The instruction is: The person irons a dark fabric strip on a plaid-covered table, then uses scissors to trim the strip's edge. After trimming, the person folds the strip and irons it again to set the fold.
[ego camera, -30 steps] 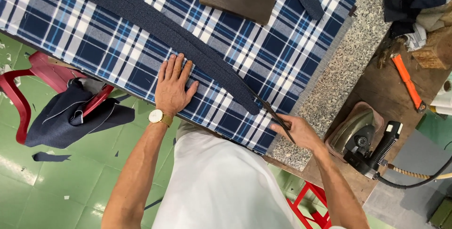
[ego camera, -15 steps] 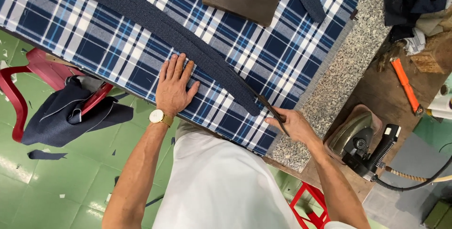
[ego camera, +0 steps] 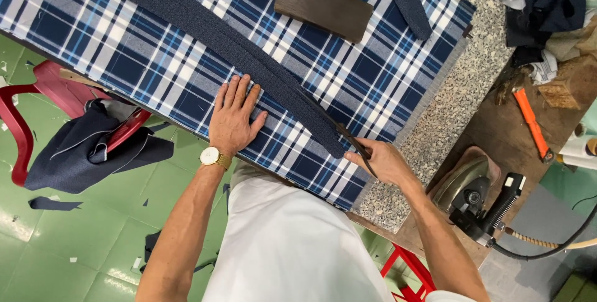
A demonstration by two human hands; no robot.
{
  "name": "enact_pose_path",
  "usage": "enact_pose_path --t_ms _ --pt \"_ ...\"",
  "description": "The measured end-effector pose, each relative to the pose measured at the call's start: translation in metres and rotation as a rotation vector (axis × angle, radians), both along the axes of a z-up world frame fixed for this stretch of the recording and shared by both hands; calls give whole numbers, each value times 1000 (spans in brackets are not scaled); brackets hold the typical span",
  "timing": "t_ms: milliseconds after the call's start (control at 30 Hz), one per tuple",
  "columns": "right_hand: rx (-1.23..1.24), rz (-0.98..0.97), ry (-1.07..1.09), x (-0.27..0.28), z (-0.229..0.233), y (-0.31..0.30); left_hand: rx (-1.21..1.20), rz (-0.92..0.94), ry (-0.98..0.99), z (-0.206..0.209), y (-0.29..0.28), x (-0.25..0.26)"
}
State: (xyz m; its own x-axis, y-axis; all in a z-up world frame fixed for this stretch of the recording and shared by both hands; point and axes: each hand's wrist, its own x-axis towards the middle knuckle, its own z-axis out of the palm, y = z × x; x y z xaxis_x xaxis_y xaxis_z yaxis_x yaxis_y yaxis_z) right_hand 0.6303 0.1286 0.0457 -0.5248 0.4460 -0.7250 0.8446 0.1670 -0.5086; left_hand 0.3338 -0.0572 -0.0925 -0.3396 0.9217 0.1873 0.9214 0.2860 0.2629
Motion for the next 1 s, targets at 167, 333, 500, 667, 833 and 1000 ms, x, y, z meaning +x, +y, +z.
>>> enact_pose_path --t_ms 167,333,500,667,833,1000 --pt "-30 -36 23 6 -25 0 16 -4 1 1 -1 -1" --pt "-71 -87 68 7 -27 5 27 -5 17 2 1 -3" --pt "-138 -90 60 2 -24 10 38 -3 9 0 0 -2" --pt "-343 -154 110 -3 -12 14 27 -12 -17 0 -3 -1" --pt "-529 -227 186 4 -15 21 28 -33 -13 3 0 -5" --pt "-684 -281 326 24 -36 22 42 -36 -30 3 0 -4"
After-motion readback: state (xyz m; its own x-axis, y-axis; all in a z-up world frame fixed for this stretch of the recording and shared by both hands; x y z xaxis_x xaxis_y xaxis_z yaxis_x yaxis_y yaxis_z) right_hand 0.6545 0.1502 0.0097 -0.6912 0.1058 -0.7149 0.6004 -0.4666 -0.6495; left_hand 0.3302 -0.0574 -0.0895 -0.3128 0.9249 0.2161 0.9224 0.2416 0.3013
